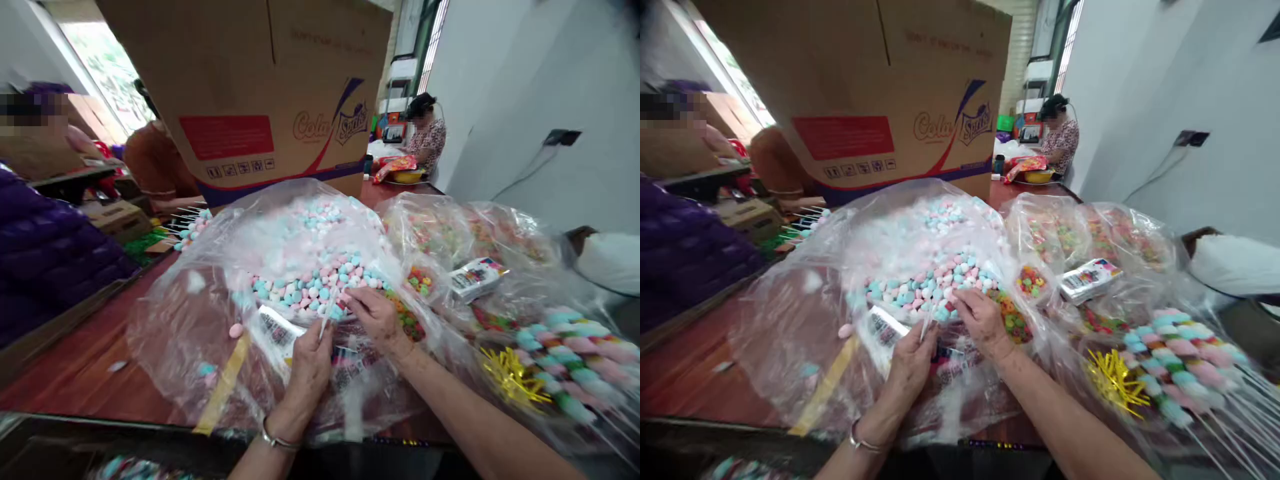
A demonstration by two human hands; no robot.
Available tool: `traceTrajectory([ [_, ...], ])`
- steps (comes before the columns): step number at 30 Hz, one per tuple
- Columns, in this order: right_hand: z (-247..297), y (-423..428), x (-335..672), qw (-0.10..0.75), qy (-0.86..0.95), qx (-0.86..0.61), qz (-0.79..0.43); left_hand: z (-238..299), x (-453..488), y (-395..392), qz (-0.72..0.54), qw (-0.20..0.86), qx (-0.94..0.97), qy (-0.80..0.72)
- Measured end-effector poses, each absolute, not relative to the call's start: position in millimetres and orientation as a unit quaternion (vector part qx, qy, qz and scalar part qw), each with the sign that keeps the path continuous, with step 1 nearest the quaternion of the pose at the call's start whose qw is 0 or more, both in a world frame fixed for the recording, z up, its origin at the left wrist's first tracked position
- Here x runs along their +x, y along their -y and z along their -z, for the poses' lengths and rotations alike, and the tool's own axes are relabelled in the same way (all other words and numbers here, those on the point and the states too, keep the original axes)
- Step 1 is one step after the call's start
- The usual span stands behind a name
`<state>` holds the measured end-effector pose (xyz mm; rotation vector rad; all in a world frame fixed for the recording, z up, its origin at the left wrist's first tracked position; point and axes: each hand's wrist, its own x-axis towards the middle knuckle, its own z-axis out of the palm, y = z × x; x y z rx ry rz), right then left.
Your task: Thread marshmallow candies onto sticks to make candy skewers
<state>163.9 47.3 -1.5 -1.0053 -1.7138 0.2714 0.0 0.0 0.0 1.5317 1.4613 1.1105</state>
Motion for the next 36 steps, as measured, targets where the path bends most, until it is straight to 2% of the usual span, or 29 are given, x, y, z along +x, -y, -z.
traceTrajectory([
  [13,0.1,-34.8,145.1,0.51,0.74,-0.415,-0.143,2.0,-1.7,0.4,-0.447,0.365,0.586,-0.569],
  [18,-22.5,-30.8,161.1,0.467,0.765,-0.416,-0.154,-2.1,-2.4,0.0,-0.454,0.36,0.573,-0.58],
  [19,-30.9,-30.6,170.0,0.449,0.766,-0.433,-0.152,-3.2,-2.4,0.6,-0.455,0.362,0.57,-0.581],
  [21,-47.5,-31.9,190.6,0.362,0.748,-0.543,-0.125,-5.2,-1.8,2.2,-0.46,0.371,0.562,-0.579],
  [23,-58.3,-35.4,209.2,0.21,0.745,-0.629,-0.064,-6.6,-0.8,3.7,-0.464,0.384,0.555,-0.574],
  [26,-56.0,-40.1,222.2,0.105,0.762,-0.638,-0.04,-6.9,0.0,4.7,-0.47,0.399,0.548,-0.565],
  [31,-32.2,-35.3,211.9,0.021,0.784,-0.619,-0.028,-4.9,-1.9,4.3,-0.477,0.403,0.541,-0.563],
  [36,-34.2,-27.7,202.7,-0.009,0.794,-0.608,-0.013,-3.4,-3.5,5.2,-0.477,0.402,0.543,-0.563],
])
